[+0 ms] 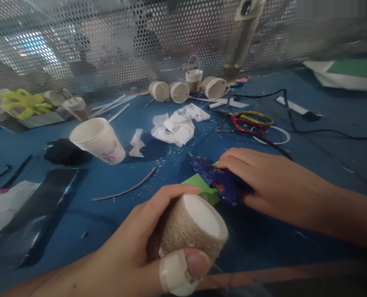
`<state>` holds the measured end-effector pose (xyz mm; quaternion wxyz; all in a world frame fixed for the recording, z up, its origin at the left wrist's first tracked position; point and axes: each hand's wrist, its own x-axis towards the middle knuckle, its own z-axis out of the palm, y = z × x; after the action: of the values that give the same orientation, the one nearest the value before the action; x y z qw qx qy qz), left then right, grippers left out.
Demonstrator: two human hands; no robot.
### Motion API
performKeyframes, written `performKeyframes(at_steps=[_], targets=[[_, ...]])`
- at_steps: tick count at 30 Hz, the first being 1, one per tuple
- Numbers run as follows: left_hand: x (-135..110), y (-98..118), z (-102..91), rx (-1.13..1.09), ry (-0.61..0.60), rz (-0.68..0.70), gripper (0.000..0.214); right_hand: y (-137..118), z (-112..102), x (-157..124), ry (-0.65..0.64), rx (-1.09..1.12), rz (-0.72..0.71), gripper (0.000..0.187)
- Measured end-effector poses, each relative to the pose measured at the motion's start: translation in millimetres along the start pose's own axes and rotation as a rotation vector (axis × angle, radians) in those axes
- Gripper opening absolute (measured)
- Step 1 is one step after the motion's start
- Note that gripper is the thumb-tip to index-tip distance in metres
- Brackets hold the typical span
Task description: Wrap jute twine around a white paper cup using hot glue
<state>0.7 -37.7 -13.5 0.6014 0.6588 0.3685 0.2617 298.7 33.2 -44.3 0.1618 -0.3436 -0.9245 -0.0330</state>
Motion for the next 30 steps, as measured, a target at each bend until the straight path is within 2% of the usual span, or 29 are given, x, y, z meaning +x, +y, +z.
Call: performKeyframes(at_steps=[6, 9, 12, 18, 26, 30], targets=[[0, -2, 0.0, -0.046, 0.035, -0.047, 0.047, 1, -1, -2, -0.01, 0.001, -0.003, 0.044], [-1, -3, -0.9, -0.038, -0.018, -0.018, 0.048, 1, -1, -1, -0.004, 0.011, -0.003, 0.04], [0, -2, -0.5, -0.052, -0.01, -0.026, 0.048, 0, -3, 2, -0.019, 0.011, 0.001, 0.039], [2, 4, 1.7, -0.064, 0.029, -0.061, 0.048, -3, -13, 7, -0.115, 0.018, 0.011, 0.034], [2, 5, -2.9, 0.042, -0.014, -0.027, 0.052, -2, -15, 8, -0.134, -0.001, -0.002, 0.034], [4, 5, -0.1, 0.04, -0.021, 0.032, 0.057, -2, -16, 8, -0.132, -0.008, -0.015, 0.032]])
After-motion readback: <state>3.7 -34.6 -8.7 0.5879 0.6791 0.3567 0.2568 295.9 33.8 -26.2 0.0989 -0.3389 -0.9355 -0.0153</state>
